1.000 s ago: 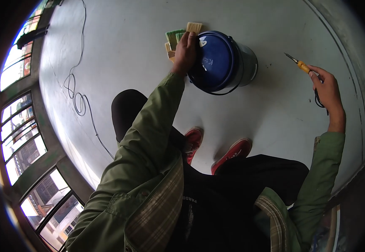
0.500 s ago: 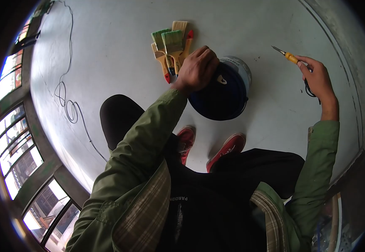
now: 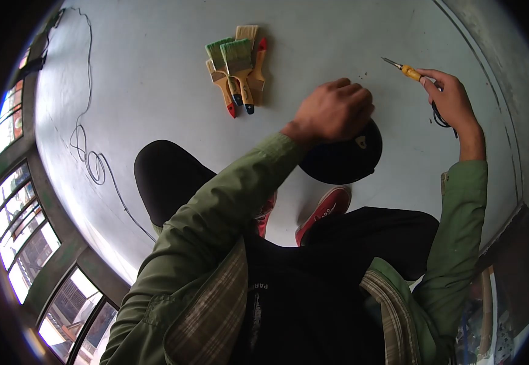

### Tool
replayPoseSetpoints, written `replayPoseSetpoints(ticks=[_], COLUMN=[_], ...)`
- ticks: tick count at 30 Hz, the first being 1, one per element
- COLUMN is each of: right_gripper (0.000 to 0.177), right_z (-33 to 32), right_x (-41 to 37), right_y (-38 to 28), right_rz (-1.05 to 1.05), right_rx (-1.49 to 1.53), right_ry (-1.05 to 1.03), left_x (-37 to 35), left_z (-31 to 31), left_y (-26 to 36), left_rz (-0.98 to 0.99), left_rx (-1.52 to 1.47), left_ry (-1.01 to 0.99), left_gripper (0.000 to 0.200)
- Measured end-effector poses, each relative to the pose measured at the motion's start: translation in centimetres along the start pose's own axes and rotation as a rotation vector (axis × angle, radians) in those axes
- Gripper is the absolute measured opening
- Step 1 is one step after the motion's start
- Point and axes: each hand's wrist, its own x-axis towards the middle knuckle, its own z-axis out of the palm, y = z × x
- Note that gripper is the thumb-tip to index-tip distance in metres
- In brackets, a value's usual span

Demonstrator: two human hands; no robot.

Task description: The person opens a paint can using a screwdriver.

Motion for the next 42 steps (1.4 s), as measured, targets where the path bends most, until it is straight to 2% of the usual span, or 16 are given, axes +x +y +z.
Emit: replayPoseSetpoints(ticks=[2, 3, 5, 7, 10, 12, 14, 16, 17, 23, 30, 36, 42], right_gripper=[0.03, 0.03, 0.031, 0.031, 0.031, 0.032, 0.033, 0.033, 0.033, 0.034, 0.034, 0.034, 0.034], right_z=[0.0, 0.1, 0.2, -0.1, 0.2, 0.2, 0.2, 0.2, 0.2, 0.0, 0.0, 0.2, 0.0], right_x=[0.1, 0.0, 0.1, 0.1, 0.5, 0.9, 0.8, 0.7, 0.8, 0.9, 0.9, 0.9, 0.9], right_y=[0.0, 0.1, 0.0, 0.0, 1.1, 1.5, 1.6, 1.6, 1.6, 1.5, 1.3, 0.9, 0.7], right_rz=[-0.005, 0.007, 0.011, 0.078, 0.073, 0.076, 0.125, 0.131, 0.134, 0.098, 0.127, 0.121, 0.08], right_rx=[-0.009, -0.019, -0.033, -0.039, -0.061, -0.045, -0.032, -0.037, -0.034, -0.026, -0.085, -0.117, -0.141], right_ry=[-0.007, 0.005, 0.007, -0.016, -0.004, -0.012, -0.019, -0.03, -0.033, -0.063, -0.082, -0.091, -0.084], left_x=[1.4, 1.7, 1.7, 1.7, 1.5, 0.8, -0.2, -1.3, -1.9, -4.3, -3.2, -1.8, -2.2], left_z=[2.2, 3.3, 5.3, 6.7, 7.7, 7.9, 8.7, 9.3, 9.6, 9.8, 10.5, 13.2, 15.2], left_y=[1.1, 1.6, 2.4, 2.5, 3.5, 4.9, 6.1, 7.2, 7.9, 10.5, 11.1, 11.9, 13.0], left_rz=[-0.017, -0.024, -0.125, -0.123, -0.12, -0.043, -0.042, 0.009, 0.02, 0.117, 0.147, 0.157, 0.201], left_rx=[0.292, 0.294, 0.462, 0.438, 0.42, 0.427, 0.423, 0.468, 0.501, 0.502, 0.536, 0.702, 0.685], left_ry=[-0.121, -0.114, 0.024, 0.049, 0.059, -0.065, -0.101, -0.083, -0.08, -0.047, -0.07, -0.079, -0.069], left_gripper=[0.02, 0.02, 0.028, 0.031, 0.036, 0.037, 0.037, 0.036, 0.029, 0.024, 0.023, 0.024, 0.026])
